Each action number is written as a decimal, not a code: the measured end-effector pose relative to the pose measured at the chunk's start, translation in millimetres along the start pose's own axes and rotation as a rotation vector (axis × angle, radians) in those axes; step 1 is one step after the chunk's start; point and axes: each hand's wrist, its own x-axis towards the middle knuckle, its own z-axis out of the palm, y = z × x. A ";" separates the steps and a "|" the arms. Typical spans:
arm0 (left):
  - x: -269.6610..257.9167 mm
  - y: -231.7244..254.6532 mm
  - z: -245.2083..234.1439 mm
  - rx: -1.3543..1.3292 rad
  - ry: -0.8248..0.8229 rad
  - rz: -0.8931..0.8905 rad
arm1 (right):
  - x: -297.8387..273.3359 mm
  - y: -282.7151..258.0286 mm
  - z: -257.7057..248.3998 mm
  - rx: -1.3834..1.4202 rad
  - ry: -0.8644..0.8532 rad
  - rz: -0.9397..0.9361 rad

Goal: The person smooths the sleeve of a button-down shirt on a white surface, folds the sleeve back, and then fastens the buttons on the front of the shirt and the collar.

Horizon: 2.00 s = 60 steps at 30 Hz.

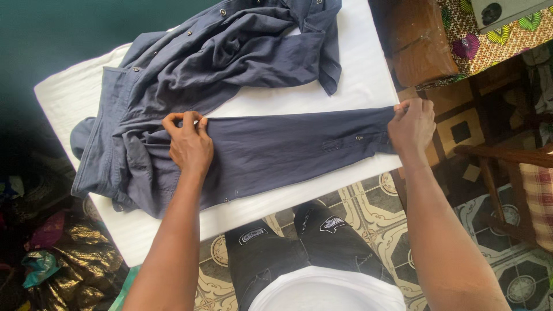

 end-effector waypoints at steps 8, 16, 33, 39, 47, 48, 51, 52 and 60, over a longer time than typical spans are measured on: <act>-60.1 28.8 25.4 -0.026 -0.009 0.398 | -90.7 -114.8 26.4 0.152 0.198 -0.566; -60.1 27.1 16.3 0.179 -0.295 0.453 | -100.0 -134.7 38.2 -0.100 -0.164 -0.691; -44.6 0.3 4.1 0.260 -0.254 0.413 | -167.7 -189.3 64.0 0.029 -0.230 -0.850; -42.8 -8.6 -1.6 0.195 -0.231 0.460 | -114.7 -84.7 29.7 -0.050 -0.023 -0.579; -49.1 -14.4 9.6 0.202 -0.200 0.463 | -155.4 -160.1 59.1 -0.171 -0.181 -0.732; -56.1 -18.9 9.3 0.188 -0.191 0.470 | -160.6 -171.0 60.3 -0.164 -0.194 -0.748; -83.6 -42.6 1.9 0.103 -0.310 0.479 | -168.0 -188.4 63.0 -0.079 -0.210 -0.796; -87.1 -52.7 -0.9 0.103 -0.314 0.474 | -163.0 -182.1 58.7 -0.061 -0.243 -0.782; -96.9 -155.5 -62.7 0.300 -0.234 0.385 | -139.0 -138.0 44.2 -0.087 -0.126 -0.665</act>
